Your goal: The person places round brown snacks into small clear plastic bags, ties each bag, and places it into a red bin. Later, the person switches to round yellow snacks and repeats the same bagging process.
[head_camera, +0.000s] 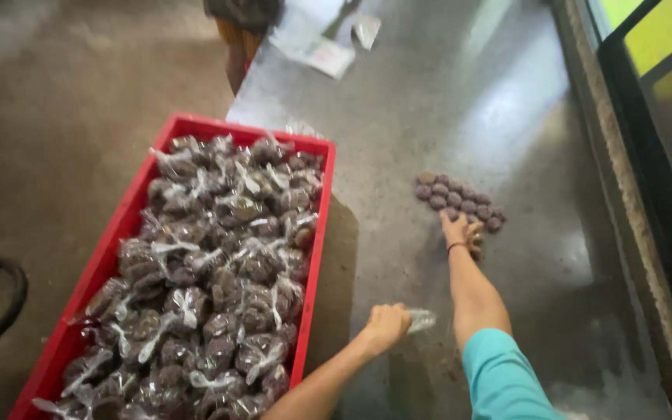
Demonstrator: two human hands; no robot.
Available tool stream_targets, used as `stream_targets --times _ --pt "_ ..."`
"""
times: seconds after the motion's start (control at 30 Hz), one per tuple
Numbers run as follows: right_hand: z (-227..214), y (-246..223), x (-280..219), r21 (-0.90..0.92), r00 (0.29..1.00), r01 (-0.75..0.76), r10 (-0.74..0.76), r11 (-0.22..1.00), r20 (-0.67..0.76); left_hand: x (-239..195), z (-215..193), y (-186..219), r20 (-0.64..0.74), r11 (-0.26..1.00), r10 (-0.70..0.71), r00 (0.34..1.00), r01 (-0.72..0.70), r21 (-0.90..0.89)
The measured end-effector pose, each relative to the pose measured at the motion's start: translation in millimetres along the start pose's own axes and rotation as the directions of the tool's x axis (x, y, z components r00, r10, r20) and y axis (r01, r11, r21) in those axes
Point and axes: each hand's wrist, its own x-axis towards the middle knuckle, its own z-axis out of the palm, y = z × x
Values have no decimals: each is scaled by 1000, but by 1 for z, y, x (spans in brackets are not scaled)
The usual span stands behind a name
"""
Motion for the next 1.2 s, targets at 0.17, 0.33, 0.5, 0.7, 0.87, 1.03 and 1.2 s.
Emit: stream_targets --times 0.17,0.33,0.5,0.7,0.87,1.03,1.2 --pt "-5 8 -30 -65 960 279 -279 958 5 2 -8 -8 -15 999 38 999 -38 -6" --pt "3 69 -100 -173 776 581 -605 795 -178 14 -25 -16 -14 996 -74 997 74 39" --pt "7 146 -175 -293 640 664 -726 688 -252 30 -22 -37 -334 987 -157 930 138 -79" --pt "-12 195 -183 117 698 705 -657 699 -283 37 -26 -53 -388 990 -140 911 136 -38" --pt "-50 204 -208 914 801 -297 -449 276 396 9 -20 -49 -388 1000 -28 921 24 -15" --pt "-81 176 -248 846 592 -498 -637 193 494 -4 -38 7 -270 955 72 960 -144 -258" --pt "-63 179 -240 825 555 -507 -639 249 533 -21 -42 22 -346 865 182 921 -317 -389"
